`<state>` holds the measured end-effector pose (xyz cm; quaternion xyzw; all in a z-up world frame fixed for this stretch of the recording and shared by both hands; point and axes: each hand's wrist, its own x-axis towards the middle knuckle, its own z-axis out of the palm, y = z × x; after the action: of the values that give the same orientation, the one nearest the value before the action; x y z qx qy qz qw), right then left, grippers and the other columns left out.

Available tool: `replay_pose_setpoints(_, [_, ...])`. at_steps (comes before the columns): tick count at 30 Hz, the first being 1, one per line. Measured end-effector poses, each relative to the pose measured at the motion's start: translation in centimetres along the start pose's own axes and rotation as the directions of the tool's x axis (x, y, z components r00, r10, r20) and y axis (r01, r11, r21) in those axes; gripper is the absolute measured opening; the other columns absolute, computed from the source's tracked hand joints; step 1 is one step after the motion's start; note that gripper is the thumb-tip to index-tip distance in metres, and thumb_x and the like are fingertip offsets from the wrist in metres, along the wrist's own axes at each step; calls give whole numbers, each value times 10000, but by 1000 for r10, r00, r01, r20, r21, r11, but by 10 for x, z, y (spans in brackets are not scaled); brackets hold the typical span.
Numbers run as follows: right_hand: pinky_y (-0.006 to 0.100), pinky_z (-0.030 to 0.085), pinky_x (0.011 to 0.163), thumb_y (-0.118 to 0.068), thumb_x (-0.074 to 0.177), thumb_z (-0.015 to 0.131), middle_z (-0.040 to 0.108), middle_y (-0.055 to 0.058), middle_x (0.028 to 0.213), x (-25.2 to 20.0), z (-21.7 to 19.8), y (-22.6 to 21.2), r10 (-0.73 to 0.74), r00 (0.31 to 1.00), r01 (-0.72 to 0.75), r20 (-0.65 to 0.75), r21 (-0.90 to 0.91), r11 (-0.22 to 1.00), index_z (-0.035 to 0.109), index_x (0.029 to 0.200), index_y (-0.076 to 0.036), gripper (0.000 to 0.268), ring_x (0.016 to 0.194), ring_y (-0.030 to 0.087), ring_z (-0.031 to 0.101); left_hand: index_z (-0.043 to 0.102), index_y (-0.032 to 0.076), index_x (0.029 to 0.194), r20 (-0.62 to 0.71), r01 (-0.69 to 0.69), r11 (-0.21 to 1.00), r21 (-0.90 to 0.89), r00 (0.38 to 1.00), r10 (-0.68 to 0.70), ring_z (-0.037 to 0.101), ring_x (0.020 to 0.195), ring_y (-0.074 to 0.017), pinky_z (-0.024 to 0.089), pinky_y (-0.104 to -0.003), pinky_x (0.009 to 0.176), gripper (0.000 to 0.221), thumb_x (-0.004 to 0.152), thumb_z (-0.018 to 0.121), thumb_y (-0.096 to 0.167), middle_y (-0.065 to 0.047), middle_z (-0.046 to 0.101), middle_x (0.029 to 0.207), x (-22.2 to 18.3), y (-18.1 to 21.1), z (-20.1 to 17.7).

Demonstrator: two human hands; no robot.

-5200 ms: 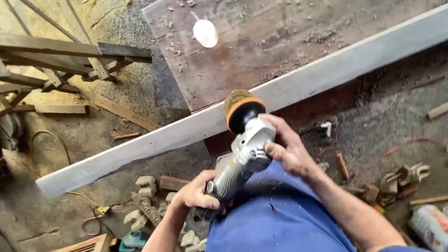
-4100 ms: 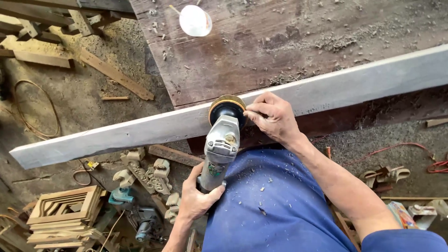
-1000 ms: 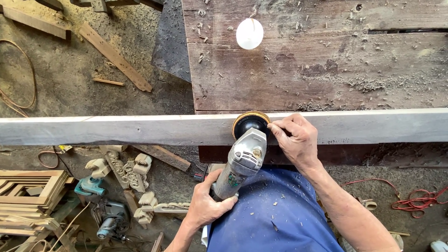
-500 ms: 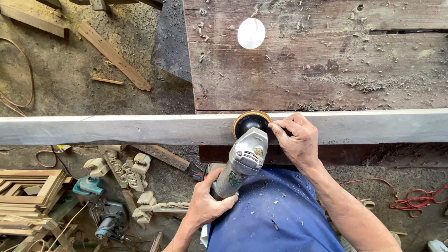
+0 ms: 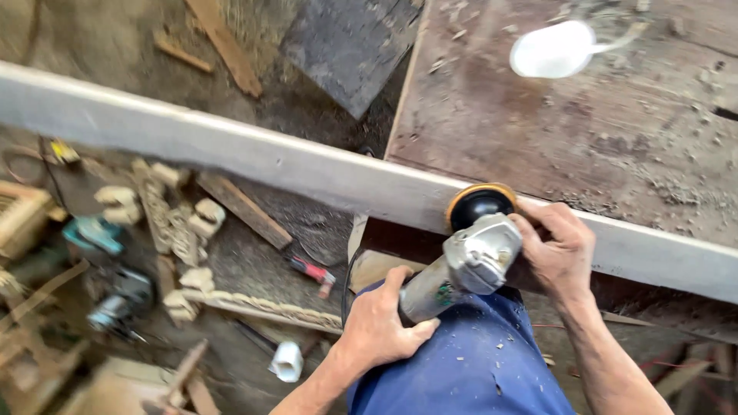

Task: Applying filler to a wooden beam and sanding it smooth using a power angle grinder.

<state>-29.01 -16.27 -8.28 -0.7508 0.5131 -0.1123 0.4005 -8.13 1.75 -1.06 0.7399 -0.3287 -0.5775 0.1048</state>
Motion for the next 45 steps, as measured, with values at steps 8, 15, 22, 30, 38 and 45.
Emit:
replay_pose_setpoints(8, [252,399,755,-14,952,696,572,47,907,0,1,-5,146,980,-144,137,-23,989,678,1355,-39,404,794,110,478,457,114,1235,56,-21,997,-68,998,24,660,803,-492,503,-598,621,681,761,763,497,-155,689,1001,-4,-11,1])
replay_pose_setpoints(15, [321,483,812,-68,916,705,650,74,986,20,-5,-33,405,874,-365,268,-188,912,648,1412,-90,499,910,154,588,441,55,1251,31,-114,991,-73,993,116,665,705,-480,517,-603,566,720,795,752,516,-184,656,880,-3,-23,11])
replay_pose_setpoints(22, [243,458,712,9,903,590,726,64,961,15,-4,-25,303,928,-317,217,28,948,707,1281,-84,407,815,97,593,448,175,1267,102,-17,1000,-22,995,19,677,942,-485,511,-566,783,685,739,669,552,-152,742,1046,-9,-2,-19])
replay_pose_setpoints(30, [344,540,663,-253,846,810,688,21,770,-1,8,30,253,967,-250,-1,165,954,715,1282,-274,447,704,170,669,607,261,1329,60,19,1000,22,998,-20,716,1107,-398,560,-503,942,735,655,799,483,-188,769,1059,-8,14,-30])
replay_pose_setpoints(38, [281,543,626,-164,964,747,703,57,758,-72,-24,25,419,870,-256,-261,487,835,772,1115,-117,160,661,113,619,689,228,1260,116,-109,989,99,988,97,769,1013,-370,595,-492,828,732,574,907,360,-176,807,952,1,-1,-30])
replay_pose_setpoints(45, [282,547,654,-231,1029,674,707,92,790,-157,2,45,639,576,-297,-510,597,745,752,1061,-56,194,693,122,627,646,212,1305,473,-386,834,394,863,176,728,1034,-443,568,-571,890,723,633,813,419,-215,780,1021,27,70,-17])
